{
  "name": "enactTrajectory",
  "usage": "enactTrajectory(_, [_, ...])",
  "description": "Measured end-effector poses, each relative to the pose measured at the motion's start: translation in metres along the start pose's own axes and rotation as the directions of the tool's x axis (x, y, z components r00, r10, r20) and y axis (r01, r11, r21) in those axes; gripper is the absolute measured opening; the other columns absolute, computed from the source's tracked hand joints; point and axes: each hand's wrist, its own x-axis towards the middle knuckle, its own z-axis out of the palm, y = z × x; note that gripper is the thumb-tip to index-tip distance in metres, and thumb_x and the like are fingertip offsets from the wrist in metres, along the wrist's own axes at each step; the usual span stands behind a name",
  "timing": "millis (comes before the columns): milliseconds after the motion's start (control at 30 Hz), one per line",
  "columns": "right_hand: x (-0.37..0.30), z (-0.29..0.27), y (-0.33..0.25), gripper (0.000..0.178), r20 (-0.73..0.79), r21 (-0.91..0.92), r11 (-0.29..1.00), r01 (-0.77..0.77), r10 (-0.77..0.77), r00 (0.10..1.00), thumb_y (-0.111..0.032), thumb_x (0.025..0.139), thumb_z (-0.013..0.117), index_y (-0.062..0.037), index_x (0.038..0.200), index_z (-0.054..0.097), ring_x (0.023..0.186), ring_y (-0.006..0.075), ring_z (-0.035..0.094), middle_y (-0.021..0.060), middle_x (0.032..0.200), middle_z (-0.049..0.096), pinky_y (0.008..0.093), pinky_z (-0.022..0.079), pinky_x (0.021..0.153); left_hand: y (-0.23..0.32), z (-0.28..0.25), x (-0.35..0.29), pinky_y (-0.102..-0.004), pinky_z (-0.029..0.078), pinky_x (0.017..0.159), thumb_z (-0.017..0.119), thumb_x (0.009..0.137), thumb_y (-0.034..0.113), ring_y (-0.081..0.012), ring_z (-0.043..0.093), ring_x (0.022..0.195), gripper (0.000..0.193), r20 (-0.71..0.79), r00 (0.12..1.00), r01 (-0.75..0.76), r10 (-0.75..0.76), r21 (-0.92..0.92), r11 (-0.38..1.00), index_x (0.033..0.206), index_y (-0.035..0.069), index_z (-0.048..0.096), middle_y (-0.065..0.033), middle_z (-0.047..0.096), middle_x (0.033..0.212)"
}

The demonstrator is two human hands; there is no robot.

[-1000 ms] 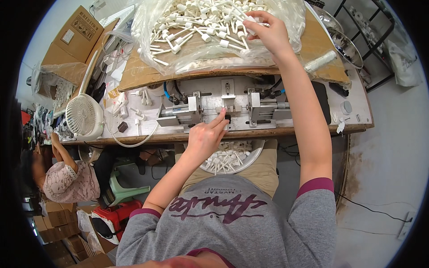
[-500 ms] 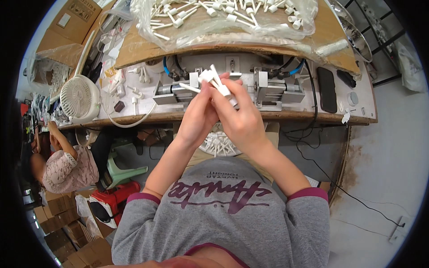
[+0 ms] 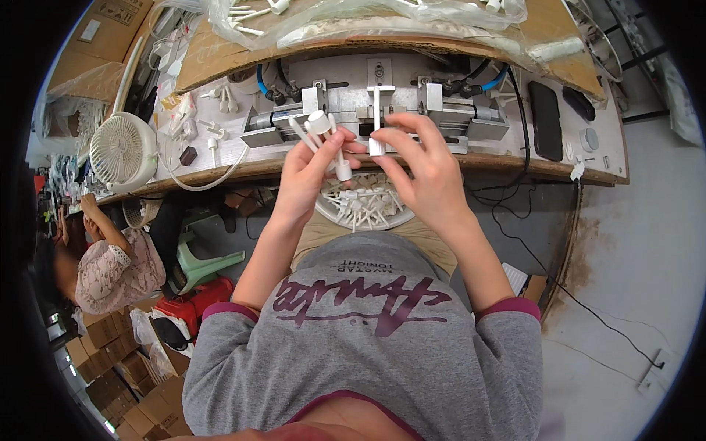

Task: Assembling small white plastic components using a pneumatic jig at a workshop bench.

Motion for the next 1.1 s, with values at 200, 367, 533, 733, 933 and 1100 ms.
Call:
enactTrajectory(200, [-0.011, 0.034, 0.021, 0.025, 0.174, -0.467, 0.836, 0.288, -0.232, 0.957, -0.006, 0.074, 0.064, -0.0001, 0.098, 0.062, 0.081, 0.0207, 0.067, 0.0154, 0.123, 0.065, 0.0306, 0.053, 0.067, 0.002, -0.005, -0.007, -0.0293, 0.053, 0.081, 0.052, 0.103, 0.025, -0.0151, 0.065, 0.098, 0.029, -0.013, 0.975, -0.221, 0.223, 0.076, 0.972, 0.116, 0.0, 0.06, -0.0136, 0.069, 0.107])
enactTrajectory(367, [0.001, 0.041, 0.012, 0.026, 0.234, -0.639, 0.713, 0.288, -0.176, 0.956, -0.006, 0.073, 0.063, -0.0026, 0.099, 0.062, 0.054, 0.0195, 0.061, 0.0154, 0.125, 0.065, 0.0278, 0.05, 0.056, 0.002, -0.007, -0.012, -0.031, 0.05, 0.088, 0.044, 0.106, 0.03, -0.0155, 0.061, 0.103, 0.032, -0.021, 0.982, -0.184, 0.186, 0.06, 0.981, 0.111, 0.002, 0.059, -0.0138, 0.068, 0.112])
enactTrajectory(533, [0.013, 0.036, 0.009, 0.016, 0.312, -0.628, 0.705, 0.329, -0.159, 0.937, -0.01, 0.073, 0.064, -0.0047, 0.086, 0.056, 0.052, 0.0187, 0.065, 0.0216, 0.116, 0.068, 0.0282, 0.052, 0.053, 0.002, -0.007, -0.011, -0.0331, 0.051, 0.089, 0.043, 0.106, 0.03, -0.0188, 0.062, 0.105, 0.031, -0.041, 0.988, -0.148, 0.147, -0.029, 0.989, 0.112, 0.003, 0.058, -0.0167, 0.066, 0.118])
enactTrajectory(733, [0.011, 0.029, 0.007, 0.027, 0.252, -0.498, 0.836, 0.23, -0.114, 0.961, -0.006, 0.073, 0.065, -0.0023, 0.098, 0.059, 0.066, 0.0239, 0.07, 0.0186, 0.114, 0.068, 0.0307, 0.055, 0.06, 0.01, 0.001, -0.01, -0.0385, 0.053, 0.093, 0.041, 0.106, 0.027, -0.0248, 0.062, 0.113, 0.029, -0.098, 0.982, -0.172, 0.16, -0.128, 0.977, 0.115, 0.004, 0.056, -0.0206, 0.059, 0.13])
enactTrajectory(933, [0.007, 0.014, -0.017, 0.033, 0.136, -0.136, 0.936, 0.325, -0.307, 0.942, -0.007, 0.076, 0.071, -0.0043, 0.108, 0.065, 0.08, 0.0236, 0.069, 0.0095, 0.102, 0.066, 0.0318, 0.056, 0.063, 0.008, 0.003, -0.009, -0.0379, 0.051, 0.095, 0.041, 0.106, 0.027, -0.0226, 0.061, 0.115, 0.029, 0.029, 0.998, -0.045, 0.055, -0.272, 0.961, 0.117, 0.004, 0.054, -0.0197, 0.059, 0.132])
enactTrajectory(1100, [-0.002, 0.013, -0.006, 0.028, 0.08, 0.015, 0.971, 0.239, -0.24, 0.968, -0.008, 0.075, 0.076, -0.0023, 0.101, 0.066, 0.076, 0.0219, 0.067, 0.0074, 0.095, 0.064, 0.0324, 0.056, 0.063, 0.002, 0.006, -0.006, -0.03, 0.052, 0.085, 0.042, 0.106, 0.028, -0.0143, 0.063, 0.1, 0.031, 0.078, 0.989, -0.127, 0.127, -0.008, 0.992, 0.117, 0.005, 0.06, -0.016, 0.067, 0.118])
